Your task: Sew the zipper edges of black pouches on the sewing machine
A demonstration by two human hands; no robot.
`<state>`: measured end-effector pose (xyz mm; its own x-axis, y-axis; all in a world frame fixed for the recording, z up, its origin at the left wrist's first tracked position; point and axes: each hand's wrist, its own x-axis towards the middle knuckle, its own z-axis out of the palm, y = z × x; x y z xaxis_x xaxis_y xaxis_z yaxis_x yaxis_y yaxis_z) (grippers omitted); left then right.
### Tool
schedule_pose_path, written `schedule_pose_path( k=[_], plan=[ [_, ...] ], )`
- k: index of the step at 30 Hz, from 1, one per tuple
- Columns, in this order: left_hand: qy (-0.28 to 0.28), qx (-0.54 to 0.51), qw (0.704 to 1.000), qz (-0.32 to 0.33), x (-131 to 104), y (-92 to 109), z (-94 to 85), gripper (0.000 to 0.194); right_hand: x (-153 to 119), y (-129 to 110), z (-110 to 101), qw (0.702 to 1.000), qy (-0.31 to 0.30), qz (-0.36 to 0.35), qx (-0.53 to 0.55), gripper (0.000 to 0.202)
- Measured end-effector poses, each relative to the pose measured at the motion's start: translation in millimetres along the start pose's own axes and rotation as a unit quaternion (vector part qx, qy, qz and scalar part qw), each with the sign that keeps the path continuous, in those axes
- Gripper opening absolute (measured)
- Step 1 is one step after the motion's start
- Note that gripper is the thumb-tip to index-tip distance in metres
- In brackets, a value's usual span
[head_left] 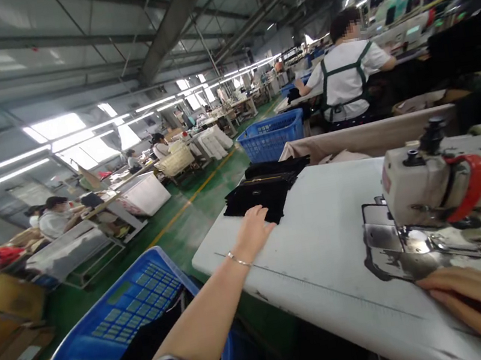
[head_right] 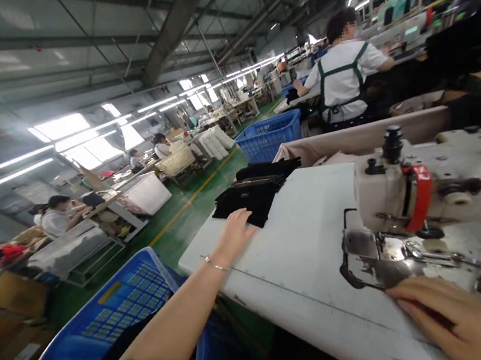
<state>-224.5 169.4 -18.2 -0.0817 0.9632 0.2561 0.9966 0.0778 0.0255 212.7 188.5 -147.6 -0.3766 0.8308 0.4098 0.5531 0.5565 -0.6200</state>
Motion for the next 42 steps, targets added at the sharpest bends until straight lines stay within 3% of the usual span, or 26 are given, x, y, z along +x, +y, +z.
schedule_pose_path(
  k=[3,6,8,11,14,17,20,23,26,30,33,35,39,42],
  plan=[
    [0.001,-0.039,0.999,0.023,33,19,27.1,0.036,-2,-4,-6,0.997,-0.061,-0.037,-0.029,0.027],
    [0.003,-0.074,0.997,0.014,47,12,25.4,0.028,2,-17,-13,0.997,-0.070,-0.031,-0.026,0.023],
    [0.013,-0.091,0.996,-0.003,55,4,10.1,0.027,5,-27,-17,0.996,-0.088,-0.024,-0.018,0.020],
    [0.056,-0.110,0.992,-0.019,61,6,-26.7,0.026,9,-32,-19,0.994,-0.104,-0.034,-0.002,0.020],
    [0.107,-0.129,0.986,0.005,47,32,-63.5,0.027,7,-30,-19,0.994,-0.097,-0.041,0.000,0.025],
    [0.064,-0.159,0.981,0.088,5,72,-75.0,0.031,5,-36,-21,0.995,-0.092,-0.032,-0.006,0.026],
    [-0.047,-0.169,0.966,0.192,-41,105,-50.6,0.028,1,-57,-20,0.993,-0.106,-0.040,-0.028,0.029],
    [-0.095,-0.148,0.967,0.183,-67,121,-10.8,0.050,-6,-82,-9,0.989,-0.092,-0.056,-0.104,0.038],
    [-0.096,-0.155,0.970,0.160,-64,128,15.1,0.056,-15,-94,4,0.982,-0.067,-0.066,-0.163,0.050],
    [-0.096,-0.183,0.963,0.171,-44,143,19.3,0.046,-18,-93,10,0.983,-0.066,-0.061,-0.162,0.048],
    [-0.116,-0.214,0.950,0.197,-42,155,10.4,0.016,-15,-94,6,0.990,-0.063,-0.049,-0.113,0.032],
    [-0.126,-0.238,0.943,0.194,-48,158,-2.0,0.006,-13,-101,-1,0.996,-0.046,-0.035,-0.066,0.018],
    [-0.135,-0.334,0.922,0.142,-69,153,-42.8,0.027,-9,-132,-23,0.999,0.018,-0.034,-0.007,0.011],
    [-0.162,-0.498,0.850,0.062,-82,149,-72.2,0.029,-3,-157,-40,0.997,0.033,-0.071,0.016,0.011]
  ],
)
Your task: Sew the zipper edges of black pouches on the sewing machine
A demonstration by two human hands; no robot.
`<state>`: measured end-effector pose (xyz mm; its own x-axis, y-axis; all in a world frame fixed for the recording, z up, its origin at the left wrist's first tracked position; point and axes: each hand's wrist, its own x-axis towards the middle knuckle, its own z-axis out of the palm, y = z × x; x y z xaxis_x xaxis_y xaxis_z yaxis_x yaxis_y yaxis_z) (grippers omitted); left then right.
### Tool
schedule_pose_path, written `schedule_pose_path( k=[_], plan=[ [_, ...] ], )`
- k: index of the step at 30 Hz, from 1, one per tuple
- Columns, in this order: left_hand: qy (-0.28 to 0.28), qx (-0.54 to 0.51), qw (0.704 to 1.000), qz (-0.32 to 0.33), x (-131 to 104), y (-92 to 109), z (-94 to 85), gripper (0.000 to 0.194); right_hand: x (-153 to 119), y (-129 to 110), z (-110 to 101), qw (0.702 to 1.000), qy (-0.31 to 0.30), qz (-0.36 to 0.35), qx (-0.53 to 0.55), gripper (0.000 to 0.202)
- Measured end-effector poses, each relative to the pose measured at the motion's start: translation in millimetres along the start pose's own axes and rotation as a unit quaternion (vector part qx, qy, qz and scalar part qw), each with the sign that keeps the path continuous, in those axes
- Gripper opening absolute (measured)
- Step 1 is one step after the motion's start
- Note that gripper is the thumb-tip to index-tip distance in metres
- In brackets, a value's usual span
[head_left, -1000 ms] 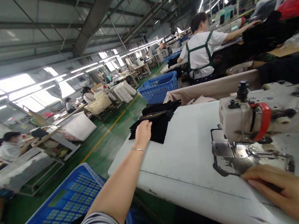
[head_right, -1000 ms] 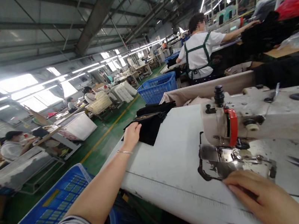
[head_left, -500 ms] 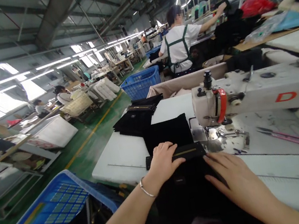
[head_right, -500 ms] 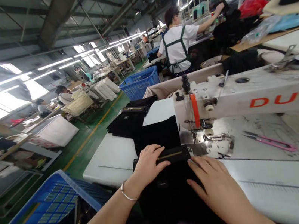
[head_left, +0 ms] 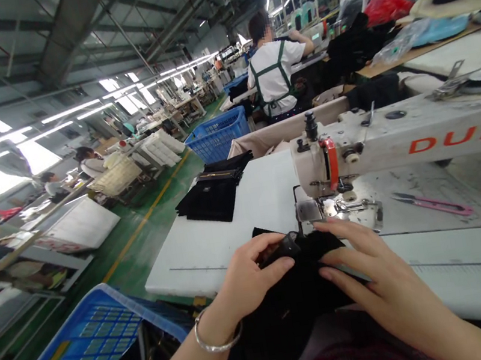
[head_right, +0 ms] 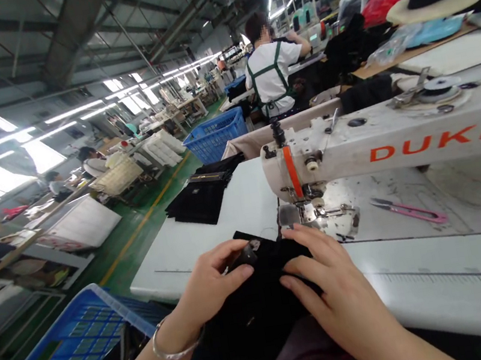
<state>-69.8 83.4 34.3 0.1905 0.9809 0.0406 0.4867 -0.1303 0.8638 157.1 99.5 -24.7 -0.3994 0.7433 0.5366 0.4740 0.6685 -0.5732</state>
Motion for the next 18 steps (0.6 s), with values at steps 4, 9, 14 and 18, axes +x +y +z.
schedule_pose_path(
  k=[4,9,14,18],
  plan=[
    [0.037,-0.153,0.987,-0.027,-15,13,-3.3,0.017,10,-15,-13,1.000,-0.012,-0.006,0.023,0.013],
    [0.065,-0.223,0.973,-0.018,-25,10,0.5,0.016,10,-23,-19,0.999,0.009,0.005,0.032,0.017],
    [0.084,-0.230,0.969,-0.024,-30,8,4.1,0.014,8,-29,-22,0.999,0.018,0.016,0.033,0.019],
    [0.097,-0.232,0.968,-0.022,-30,9,5.5,0.012,7,-30,-25,0.999,0.015,0.019,0.035,0.019]
  ],
)
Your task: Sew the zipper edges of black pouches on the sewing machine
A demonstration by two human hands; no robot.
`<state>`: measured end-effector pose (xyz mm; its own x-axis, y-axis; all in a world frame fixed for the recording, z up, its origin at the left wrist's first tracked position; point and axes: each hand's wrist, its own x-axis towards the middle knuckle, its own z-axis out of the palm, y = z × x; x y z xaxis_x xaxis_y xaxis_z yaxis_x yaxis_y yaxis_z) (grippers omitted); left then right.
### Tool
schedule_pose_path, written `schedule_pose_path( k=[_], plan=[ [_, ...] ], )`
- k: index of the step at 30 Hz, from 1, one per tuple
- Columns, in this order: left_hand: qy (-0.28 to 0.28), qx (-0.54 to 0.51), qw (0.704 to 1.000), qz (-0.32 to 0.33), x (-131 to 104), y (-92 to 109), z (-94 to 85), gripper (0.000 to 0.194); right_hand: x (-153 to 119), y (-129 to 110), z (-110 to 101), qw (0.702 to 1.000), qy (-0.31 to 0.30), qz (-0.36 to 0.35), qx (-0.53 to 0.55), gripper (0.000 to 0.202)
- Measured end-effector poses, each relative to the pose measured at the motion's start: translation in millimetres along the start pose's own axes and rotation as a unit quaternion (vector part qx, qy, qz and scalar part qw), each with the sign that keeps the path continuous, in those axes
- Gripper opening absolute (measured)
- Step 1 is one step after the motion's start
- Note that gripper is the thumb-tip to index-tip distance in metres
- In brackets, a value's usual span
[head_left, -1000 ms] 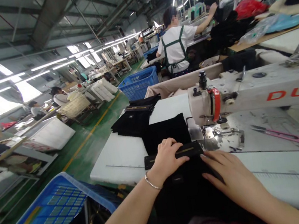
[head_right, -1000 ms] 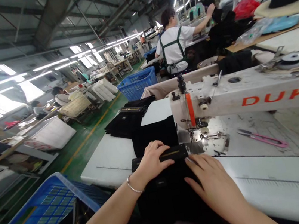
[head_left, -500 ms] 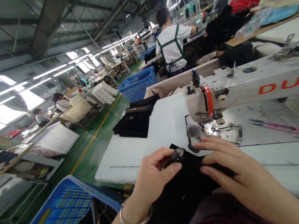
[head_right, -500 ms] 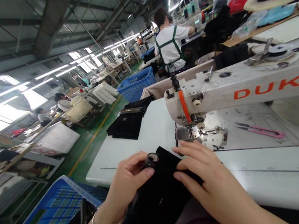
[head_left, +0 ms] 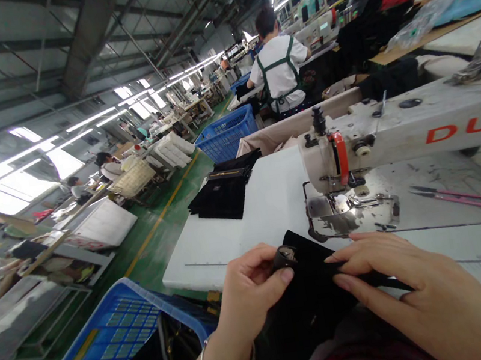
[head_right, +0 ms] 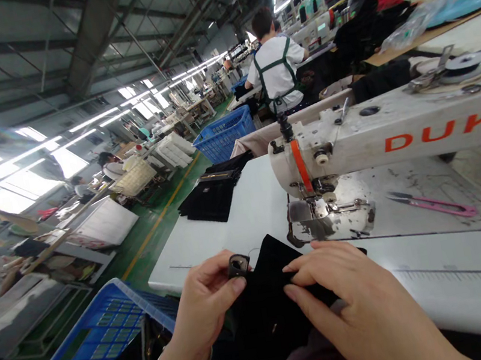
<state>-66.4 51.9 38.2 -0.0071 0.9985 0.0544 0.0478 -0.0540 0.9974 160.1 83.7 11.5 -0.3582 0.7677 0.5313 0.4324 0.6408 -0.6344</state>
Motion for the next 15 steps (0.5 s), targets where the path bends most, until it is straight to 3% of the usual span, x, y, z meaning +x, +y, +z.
schedule_pose_path(
  k=[5,10,12,15],
  plan=[
    [0.011,0.016,1.000,-0.004,1,-2,2.0,0.008,-1,1,1,1.000,-0.005,0.011,0.007,0.014],
    [0.012,0.067,0.997,-0.029,3,7,3.3,0.007,2,0,2,0.994,-0.062,0.083,0.018,0.012],
    [-0.017,0.094,0.994,-0.044,10,22,0.3,0.009,7,-6,-2,0.991,-0.105,0.070,0.046,0.010],
    [-0.123,0.176,0.975,-0.064,34,49,-9.3,0.012,12,-17,-8,0.974,-0.182,0.006,0.135,0.025]
  ],
)
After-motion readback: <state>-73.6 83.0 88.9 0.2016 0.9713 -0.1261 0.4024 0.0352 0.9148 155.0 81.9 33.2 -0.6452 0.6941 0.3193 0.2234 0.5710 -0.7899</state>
